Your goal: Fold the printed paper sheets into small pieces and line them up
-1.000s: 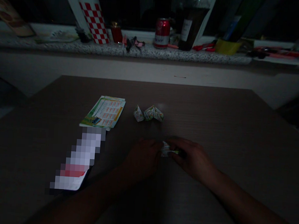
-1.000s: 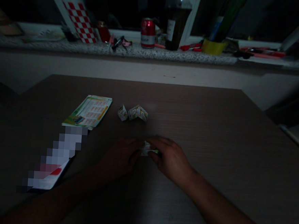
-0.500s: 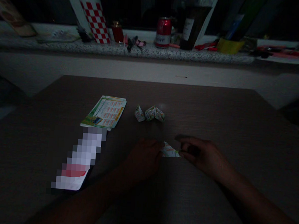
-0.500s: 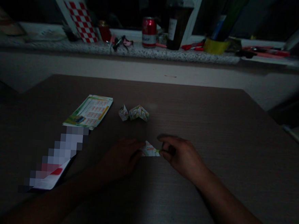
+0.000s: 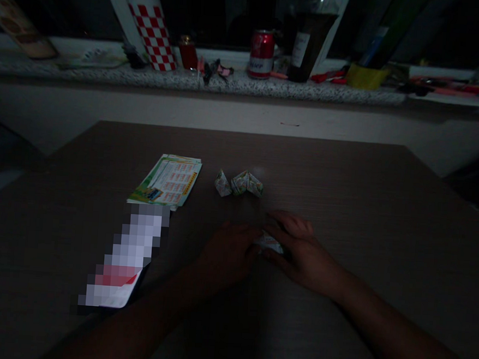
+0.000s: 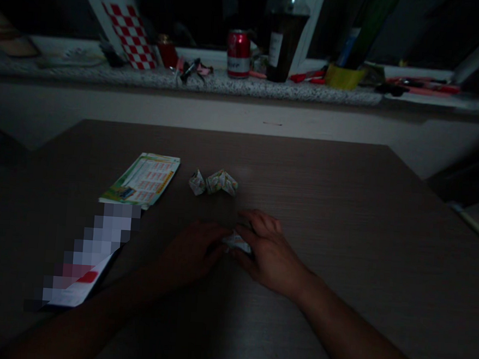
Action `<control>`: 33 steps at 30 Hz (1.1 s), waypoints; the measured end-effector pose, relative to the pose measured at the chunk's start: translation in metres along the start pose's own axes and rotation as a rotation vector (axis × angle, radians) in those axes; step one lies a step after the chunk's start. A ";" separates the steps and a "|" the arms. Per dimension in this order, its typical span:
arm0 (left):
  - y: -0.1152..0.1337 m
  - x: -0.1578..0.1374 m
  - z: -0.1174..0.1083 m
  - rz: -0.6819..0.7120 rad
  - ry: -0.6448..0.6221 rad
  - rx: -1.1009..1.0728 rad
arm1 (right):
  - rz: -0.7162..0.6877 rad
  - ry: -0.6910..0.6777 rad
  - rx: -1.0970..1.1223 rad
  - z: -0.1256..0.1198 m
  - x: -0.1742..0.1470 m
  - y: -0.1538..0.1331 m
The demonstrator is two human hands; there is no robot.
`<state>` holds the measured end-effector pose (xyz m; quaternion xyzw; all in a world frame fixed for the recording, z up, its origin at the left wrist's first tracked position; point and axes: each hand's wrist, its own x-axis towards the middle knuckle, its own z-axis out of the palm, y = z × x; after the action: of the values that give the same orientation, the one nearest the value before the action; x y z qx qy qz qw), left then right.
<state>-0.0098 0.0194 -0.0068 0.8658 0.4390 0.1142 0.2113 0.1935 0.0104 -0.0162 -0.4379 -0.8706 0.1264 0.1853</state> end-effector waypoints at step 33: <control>0.012 -0.004 -0.005 -0.257 0.058 -0.625 | 0.316 0.310 0.882 0.003 -0.007 -0.019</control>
<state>-0.0051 0.0115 0.0028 0.6930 0.4942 0.2402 0.4668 0.1828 -0.0064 -0.0135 -0.4578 -0.6194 0.4430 0.4589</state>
